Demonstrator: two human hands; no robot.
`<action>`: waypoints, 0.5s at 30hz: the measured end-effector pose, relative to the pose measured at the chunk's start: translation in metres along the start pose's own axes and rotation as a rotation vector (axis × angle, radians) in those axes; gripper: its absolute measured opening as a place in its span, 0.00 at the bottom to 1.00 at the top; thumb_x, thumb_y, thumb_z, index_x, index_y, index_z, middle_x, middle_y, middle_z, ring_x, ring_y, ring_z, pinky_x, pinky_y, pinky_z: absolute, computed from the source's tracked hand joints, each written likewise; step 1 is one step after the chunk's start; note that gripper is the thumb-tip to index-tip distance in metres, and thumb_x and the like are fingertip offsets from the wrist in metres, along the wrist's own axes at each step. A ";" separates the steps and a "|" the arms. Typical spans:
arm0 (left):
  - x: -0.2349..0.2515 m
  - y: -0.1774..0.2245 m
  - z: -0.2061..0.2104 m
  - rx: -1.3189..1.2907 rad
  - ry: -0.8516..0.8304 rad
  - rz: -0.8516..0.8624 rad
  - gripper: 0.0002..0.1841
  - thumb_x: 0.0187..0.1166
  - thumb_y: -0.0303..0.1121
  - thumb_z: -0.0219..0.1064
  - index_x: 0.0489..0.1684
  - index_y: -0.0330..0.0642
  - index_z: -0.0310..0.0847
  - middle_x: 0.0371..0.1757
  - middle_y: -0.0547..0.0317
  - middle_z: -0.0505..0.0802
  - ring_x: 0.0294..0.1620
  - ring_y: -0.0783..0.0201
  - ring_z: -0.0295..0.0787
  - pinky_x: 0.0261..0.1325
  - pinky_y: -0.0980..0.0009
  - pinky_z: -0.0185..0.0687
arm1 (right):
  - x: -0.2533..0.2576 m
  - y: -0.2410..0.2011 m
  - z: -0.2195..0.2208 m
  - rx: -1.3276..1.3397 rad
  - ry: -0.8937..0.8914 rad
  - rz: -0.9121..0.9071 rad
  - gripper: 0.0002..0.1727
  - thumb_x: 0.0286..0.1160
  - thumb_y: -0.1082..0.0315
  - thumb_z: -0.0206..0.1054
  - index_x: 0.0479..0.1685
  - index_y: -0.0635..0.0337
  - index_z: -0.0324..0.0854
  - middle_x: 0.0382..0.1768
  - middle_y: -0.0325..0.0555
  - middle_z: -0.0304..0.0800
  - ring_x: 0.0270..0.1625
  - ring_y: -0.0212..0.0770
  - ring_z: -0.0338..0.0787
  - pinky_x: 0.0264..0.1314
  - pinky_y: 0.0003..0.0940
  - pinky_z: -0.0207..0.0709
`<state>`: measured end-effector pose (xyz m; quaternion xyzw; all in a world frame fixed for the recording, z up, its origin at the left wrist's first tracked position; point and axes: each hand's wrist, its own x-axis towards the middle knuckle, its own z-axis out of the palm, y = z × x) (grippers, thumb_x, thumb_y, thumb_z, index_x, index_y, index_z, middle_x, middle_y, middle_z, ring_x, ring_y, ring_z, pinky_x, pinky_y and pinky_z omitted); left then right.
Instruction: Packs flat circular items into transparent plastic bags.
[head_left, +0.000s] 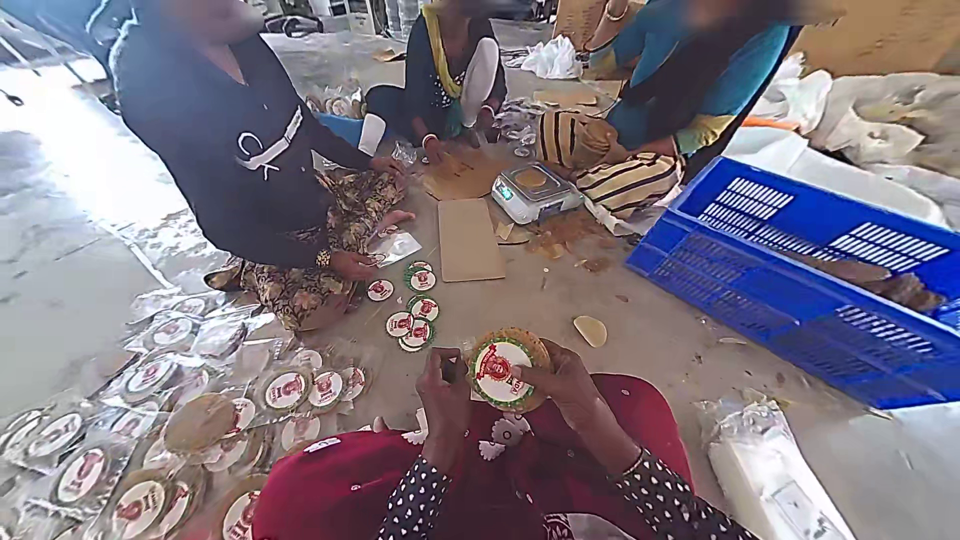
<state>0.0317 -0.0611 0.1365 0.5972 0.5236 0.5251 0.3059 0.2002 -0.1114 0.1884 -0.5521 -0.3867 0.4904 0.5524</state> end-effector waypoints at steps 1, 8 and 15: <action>-0.004 0.005 0.002 -0.030 -0.010 0.004 0.07 0.76 0.23 0.68 0.45 0.27 0.85 0.22 0.60 0.84 0.16 0.77 0.76 0.23 0.80 0.76 | -0.003 0.001 -0.006 -0.039 0.043 -0.014 0.22 0.60 0.76 0.77 0.57 0.68 0.82 0.43 0.46 0.96 0.45 0.36 0.96 0.51 0.32 0.92; -0.032 0.038 0.020 0.063 -0.160 0.032 0.10 0.79 0.28 0.66 0.49 0.28 0.86 0.19 0.58 0.84 0.17 0.68 0.77 0.25 0.68 0.79 | -0.038 -0.009 -0.032 -0.496 0.160 -0.153 0.26 0.62 0.63 0.78 0.61 0.66 0.83 0.44 0.48 0.94 0.47 0.37 0.93 0.53 0.38 0.87; -0.051 0.054 0.035 0.194 -0.343 0.037 0.13 0.83 0.32 0.63 0.53 0.31 0.86 0.30 0.47 0.92 0.30 0.51 0.92 0.40 0.50 0.89 | -0.045 0.015 -0.041 -0.402 0.186 -0.108 0.35 0.55 0.65 0.82 0.67 0.69 0.79 0.51 0.57 0.92 0.52 0.46 0.93 0.59 0.48 0.86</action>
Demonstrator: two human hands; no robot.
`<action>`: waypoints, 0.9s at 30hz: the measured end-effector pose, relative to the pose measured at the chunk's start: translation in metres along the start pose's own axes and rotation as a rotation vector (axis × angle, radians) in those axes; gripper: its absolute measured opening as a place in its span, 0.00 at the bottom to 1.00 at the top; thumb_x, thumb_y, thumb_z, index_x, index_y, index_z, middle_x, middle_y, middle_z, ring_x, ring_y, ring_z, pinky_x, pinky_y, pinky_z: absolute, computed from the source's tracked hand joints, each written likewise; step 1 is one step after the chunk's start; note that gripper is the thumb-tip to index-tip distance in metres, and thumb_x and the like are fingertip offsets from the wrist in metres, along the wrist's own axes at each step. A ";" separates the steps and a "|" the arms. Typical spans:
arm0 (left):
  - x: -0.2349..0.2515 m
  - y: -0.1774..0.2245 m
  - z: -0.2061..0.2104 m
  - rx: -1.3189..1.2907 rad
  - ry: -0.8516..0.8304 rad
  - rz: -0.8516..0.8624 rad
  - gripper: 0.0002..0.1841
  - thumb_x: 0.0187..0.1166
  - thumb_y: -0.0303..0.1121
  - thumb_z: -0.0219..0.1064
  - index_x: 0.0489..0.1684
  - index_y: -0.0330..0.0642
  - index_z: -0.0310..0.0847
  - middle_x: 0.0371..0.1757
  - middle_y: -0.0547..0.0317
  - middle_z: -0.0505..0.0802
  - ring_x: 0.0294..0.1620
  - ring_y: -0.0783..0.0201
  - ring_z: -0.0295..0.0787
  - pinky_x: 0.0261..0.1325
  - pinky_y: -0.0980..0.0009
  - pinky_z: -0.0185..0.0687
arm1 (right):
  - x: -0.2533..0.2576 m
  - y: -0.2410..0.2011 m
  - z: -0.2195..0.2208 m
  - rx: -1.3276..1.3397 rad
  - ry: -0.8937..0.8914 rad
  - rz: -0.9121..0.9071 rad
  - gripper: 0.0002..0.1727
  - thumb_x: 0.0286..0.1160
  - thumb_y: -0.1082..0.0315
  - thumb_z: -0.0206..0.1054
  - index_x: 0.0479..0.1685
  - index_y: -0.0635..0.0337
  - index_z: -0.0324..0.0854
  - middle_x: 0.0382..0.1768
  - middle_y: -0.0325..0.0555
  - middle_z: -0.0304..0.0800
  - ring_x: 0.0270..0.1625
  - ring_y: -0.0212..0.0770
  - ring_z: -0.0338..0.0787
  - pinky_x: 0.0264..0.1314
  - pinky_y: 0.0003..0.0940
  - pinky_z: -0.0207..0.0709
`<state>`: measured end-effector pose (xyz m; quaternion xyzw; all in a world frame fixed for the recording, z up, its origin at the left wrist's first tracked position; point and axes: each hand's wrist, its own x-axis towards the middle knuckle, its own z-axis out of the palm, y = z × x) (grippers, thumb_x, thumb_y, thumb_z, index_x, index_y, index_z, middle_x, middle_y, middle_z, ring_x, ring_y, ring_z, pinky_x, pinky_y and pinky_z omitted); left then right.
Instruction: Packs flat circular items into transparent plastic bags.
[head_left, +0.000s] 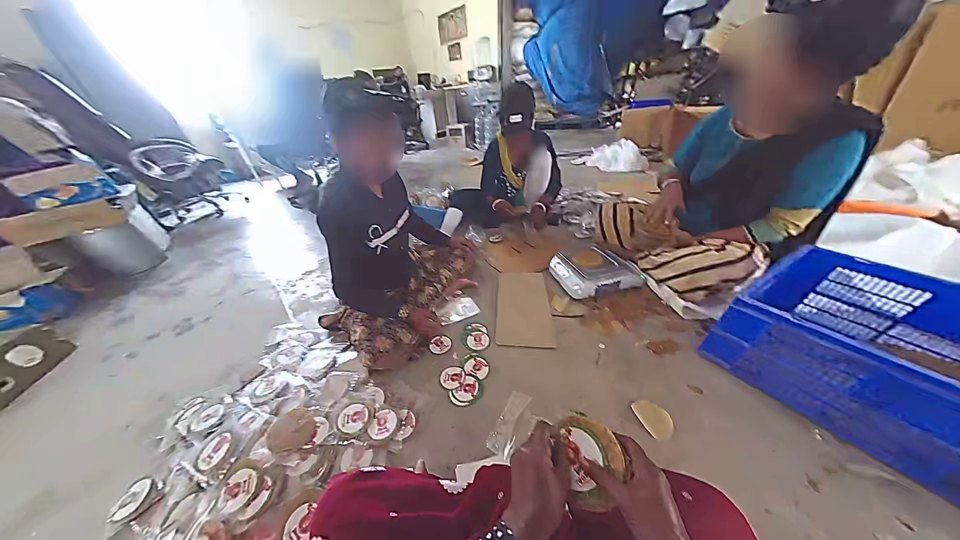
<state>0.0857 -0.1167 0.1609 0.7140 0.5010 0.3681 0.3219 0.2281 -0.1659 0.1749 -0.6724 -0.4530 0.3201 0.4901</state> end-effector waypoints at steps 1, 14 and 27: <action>-0.001 0.001 0.001 0.047 -0.026 0.001 0.13 0.84 0.32 0.61 0.53 0.31 0.86 0.31 0.45 0.92 0.32 0.48 0.93 0.41 0.48 0.89 | 0.000 0.001 0.000 0.081 -0.016 0.062 0.33 0.58 0.68 0.81 0.67 0.69 0.78 0.51 0.56 0.92 0.52 0.43 0.93 0.58 0.44 0.87; -0.002 0.009 -0.014 0.346 -0.393 -0.140 0.17 0.89 0.35 0.53 0.62 0.34 0.81 0.48 0.39 0.94 0.54 0.41 0.93 0.59 0.43 0.85 | -0.023 0.006 0.004 0.661 -0.265 0.485 0.10 0.87 0.77 0.54 0.58 0.67 0.76 0.41 0.49 0.94 0.42 0.42 0.96 0.49 0.39 0.92; -0.017 0.002 -0.017 0.022 -0.143 0.027 0.11 0.83 0.29 0.59 0.51 0.31 0.83 0.28 0.48 0.91 0.29 0.52 0.91 0.39 0.52 0.88 | -0.012 0.020 0.008 -0.027 -0.241 0.099 0.15 0.64 0.62 0.80 0.43 0.61 0.86 0.32 0.43 0.91 0.34 0.38 0.89 0.41 0.41 0.84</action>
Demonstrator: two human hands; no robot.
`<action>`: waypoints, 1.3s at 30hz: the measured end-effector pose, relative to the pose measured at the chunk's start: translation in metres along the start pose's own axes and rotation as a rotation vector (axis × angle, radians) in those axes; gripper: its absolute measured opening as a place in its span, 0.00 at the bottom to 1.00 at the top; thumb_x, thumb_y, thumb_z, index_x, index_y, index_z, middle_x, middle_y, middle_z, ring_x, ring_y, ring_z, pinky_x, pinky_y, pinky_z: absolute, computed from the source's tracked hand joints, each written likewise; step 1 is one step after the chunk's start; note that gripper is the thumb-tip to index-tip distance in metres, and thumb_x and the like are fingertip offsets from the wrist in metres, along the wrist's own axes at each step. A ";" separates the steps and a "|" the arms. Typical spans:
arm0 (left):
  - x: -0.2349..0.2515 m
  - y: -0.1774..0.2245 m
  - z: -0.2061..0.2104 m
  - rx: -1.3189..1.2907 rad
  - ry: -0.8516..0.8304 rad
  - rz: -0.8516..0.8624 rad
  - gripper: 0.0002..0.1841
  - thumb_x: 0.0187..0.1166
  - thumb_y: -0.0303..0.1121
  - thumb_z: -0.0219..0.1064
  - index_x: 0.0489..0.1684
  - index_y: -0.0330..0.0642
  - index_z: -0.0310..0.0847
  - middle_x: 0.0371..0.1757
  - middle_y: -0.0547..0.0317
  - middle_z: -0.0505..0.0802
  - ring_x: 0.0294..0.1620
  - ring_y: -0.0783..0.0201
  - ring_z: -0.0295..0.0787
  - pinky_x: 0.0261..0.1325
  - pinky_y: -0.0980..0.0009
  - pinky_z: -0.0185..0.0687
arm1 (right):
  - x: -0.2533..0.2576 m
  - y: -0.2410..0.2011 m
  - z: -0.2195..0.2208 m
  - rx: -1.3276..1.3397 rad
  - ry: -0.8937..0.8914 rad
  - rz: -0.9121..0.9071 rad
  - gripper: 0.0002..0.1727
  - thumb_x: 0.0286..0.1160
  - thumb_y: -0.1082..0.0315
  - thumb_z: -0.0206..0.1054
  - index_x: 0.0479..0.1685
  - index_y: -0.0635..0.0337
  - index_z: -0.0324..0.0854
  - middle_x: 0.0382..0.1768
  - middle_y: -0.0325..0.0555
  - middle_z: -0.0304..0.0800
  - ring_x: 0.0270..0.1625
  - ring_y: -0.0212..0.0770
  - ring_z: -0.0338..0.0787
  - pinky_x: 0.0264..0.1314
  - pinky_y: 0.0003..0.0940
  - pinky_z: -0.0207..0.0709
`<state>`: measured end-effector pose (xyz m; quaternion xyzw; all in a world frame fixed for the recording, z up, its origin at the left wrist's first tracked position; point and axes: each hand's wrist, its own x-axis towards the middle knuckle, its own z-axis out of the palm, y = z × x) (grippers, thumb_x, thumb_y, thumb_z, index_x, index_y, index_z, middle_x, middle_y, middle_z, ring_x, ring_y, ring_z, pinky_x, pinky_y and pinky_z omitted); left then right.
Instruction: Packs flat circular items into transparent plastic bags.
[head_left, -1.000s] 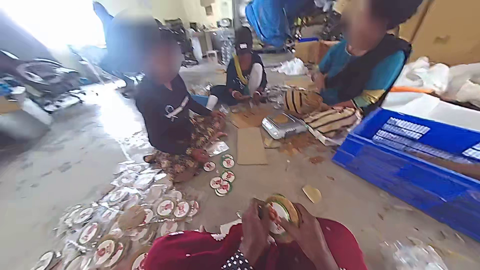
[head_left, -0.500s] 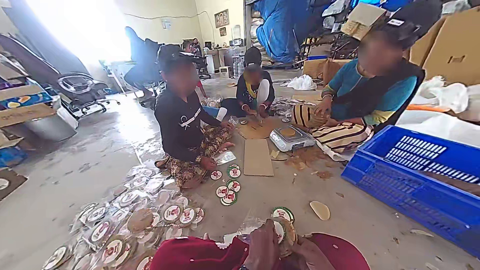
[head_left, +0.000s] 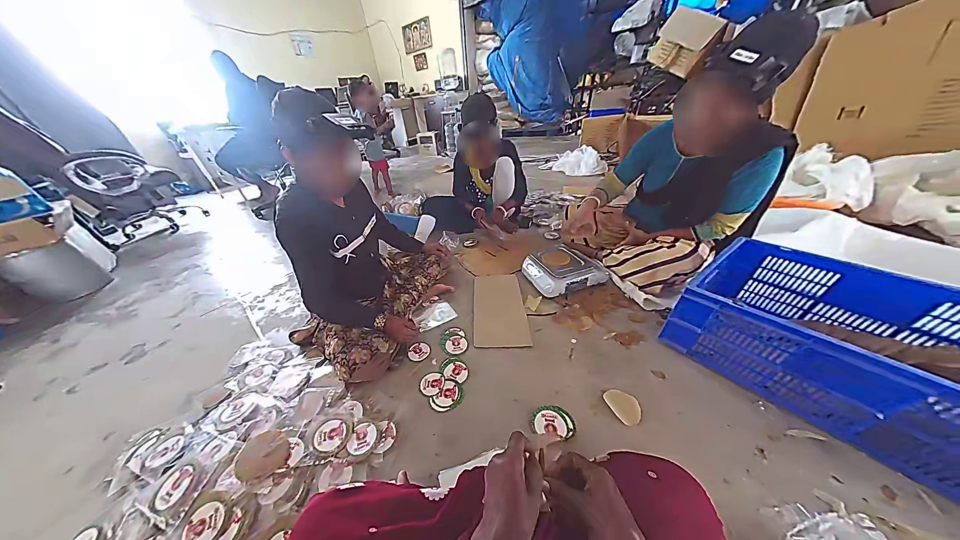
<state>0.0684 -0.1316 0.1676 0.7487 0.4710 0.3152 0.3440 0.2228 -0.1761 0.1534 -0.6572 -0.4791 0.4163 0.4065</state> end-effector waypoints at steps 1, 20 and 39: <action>-0.001 0.000 0.001 -0.028 0.010 0.028 0.11 0.82 0.28 0.60 0.51 0.30 0.83 0.27 0.49 0.90 0.27 0.54 0.90 0.38 0.54 0.88 | 0.001 0.003 0.001 -0.016 0.036 0.006 0.18 0.63 0.62 0.81 0.46 0.63 0.84 0.33 0.45 0.90 0.34 0.40 0.89 0.41 0.43 0.84; -0.017 -0.006 0.016 -0.067 0.107 0.110 0.08 0.77 0.26 0.63 0.45 0.32 0.85 0.22 0.54 0.87 0.20 0.61 0.85 0.29 0.61 0.85 | 0.013 -0.009 0.008 -0.284 0.044 -0.076 0.10 0.63 0.66 0.75 0.37 0.62 0.86 0.27 0.48 0.88 0.33 0.47 0.88 0.40 0.53 0.80; -0.036 -0.029 0.013 -0.152 0.147 0.167 0.53 0.58 0.52 0.85 0.78 0.21 0.63 0.52 0.41 0.89 0.52 0.59 0.89 0.60 0.61 0.87 | 0.009 -0.023 -0.003 0.346 0.018 -0.115 0.07 0.69 0.72 0.72 0.35 0.59 0.77 0.17 0.37 0.85 0.18 0.33 0.85 0.24 0.29 0.83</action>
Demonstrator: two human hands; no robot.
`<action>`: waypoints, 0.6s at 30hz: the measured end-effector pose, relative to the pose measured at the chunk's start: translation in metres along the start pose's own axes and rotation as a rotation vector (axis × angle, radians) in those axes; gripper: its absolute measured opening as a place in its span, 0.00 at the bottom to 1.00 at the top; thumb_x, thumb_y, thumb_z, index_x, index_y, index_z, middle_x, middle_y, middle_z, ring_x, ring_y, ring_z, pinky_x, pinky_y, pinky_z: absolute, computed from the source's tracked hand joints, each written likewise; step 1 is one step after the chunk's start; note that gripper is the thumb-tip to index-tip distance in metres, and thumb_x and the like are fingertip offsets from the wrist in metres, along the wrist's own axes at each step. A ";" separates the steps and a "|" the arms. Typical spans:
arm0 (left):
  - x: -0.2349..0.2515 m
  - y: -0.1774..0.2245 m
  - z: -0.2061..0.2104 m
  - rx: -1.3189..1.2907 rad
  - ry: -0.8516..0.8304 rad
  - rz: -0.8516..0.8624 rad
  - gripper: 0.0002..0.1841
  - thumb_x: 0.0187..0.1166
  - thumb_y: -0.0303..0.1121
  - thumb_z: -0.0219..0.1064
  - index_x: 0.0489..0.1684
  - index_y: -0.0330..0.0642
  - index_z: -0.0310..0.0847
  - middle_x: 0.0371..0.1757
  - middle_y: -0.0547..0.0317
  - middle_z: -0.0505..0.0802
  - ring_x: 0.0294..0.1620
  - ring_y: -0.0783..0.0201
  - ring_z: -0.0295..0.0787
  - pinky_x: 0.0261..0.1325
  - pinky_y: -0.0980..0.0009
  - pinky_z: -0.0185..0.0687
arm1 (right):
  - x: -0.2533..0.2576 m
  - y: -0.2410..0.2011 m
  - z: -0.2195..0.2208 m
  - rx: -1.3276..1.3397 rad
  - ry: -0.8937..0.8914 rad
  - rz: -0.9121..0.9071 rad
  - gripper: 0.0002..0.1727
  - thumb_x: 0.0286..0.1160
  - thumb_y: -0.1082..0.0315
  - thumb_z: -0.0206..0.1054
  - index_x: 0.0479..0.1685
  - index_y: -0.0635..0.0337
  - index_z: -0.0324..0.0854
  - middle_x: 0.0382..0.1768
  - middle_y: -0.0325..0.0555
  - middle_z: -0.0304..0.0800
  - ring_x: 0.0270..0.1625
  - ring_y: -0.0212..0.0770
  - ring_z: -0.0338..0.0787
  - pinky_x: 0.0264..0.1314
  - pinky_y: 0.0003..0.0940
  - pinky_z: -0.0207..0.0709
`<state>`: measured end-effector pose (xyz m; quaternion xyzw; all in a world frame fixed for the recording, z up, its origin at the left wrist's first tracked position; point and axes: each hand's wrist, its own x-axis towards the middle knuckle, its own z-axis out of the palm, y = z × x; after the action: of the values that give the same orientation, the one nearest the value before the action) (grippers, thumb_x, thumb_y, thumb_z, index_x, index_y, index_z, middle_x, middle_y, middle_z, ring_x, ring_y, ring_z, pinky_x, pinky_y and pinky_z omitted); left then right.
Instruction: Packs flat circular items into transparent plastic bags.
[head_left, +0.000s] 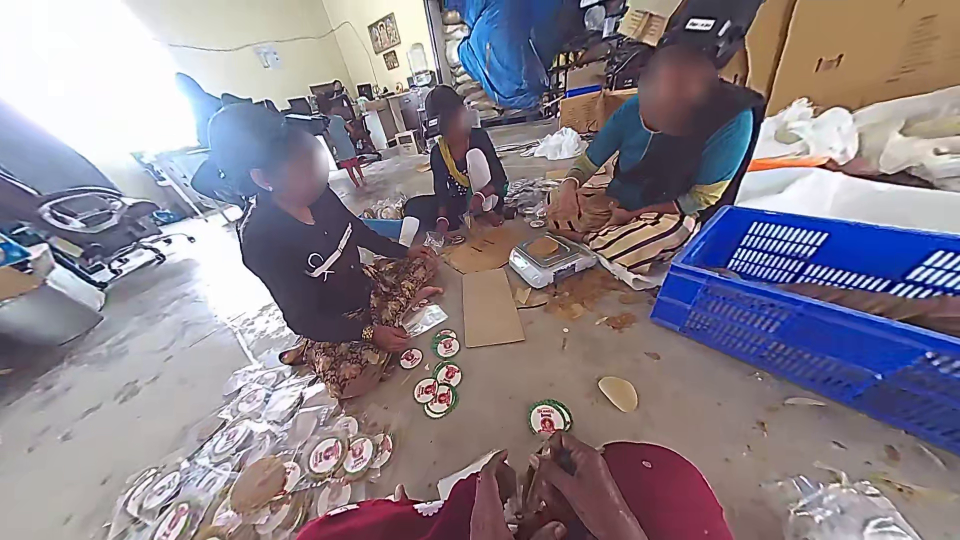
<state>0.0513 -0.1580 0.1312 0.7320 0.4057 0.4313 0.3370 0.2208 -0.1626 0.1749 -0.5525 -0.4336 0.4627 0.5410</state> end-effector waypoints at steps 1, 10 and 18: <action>-0.003 0.000 0.003 0.005 0.002 -0.038 0.50 0.59 0.46 0.86 0.77 0.20 0.64 0.52 0.41 0.90 0.52 0.57 0.89 0.61 0.60 0.87 | 0.000 -0.001 0.000 0.063 -0.013 0.005 0.07 0.70 0.72 0.72 0.36 0.59 0.76 0.17 0.38 0.85 0.17 0.34 0.86 0.22 0.30 0.83; 0.007 0.009 0.013 0.113 0.148 -0.010 0.12 0.73 0.30 0.72 0.48 0.30 0.89 0.43 0.48 0.96 0.44 0.60 0.95 0.53 0.61 0.92 | -0.005 -0.006 0.008 0.124 -0.056 0.002 0.05 0.74 0.77 0.67 0.43 0.65 0.77 0.24 0.42 0.91 0.23 0.38 0.91 0.27 0.33 0.87; 0.032 -0.022 -0.082 0.222 0.170 -0.416 0.16 0.88 0.32 0.55 0.54 0.29 0.87 0.43 0.41 0.94 0.48 0.51 0.94 0.59 0.52 0.87 | 0.005 0.013 -0.029 -0.129 -0.042 -0.113 0.13 0.79 0.72 0.66 0.58 0.68 0.77 0.41 0.39 0.94 0.38 0.34 0.94 0.43 0.34 0.92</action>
<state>-0.0200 -0.1075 0.1568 0.6263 0.6194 0.3657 0.3008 0.2499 -0.1638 0.1611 -0.5512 -0.5043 0.4138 0.5202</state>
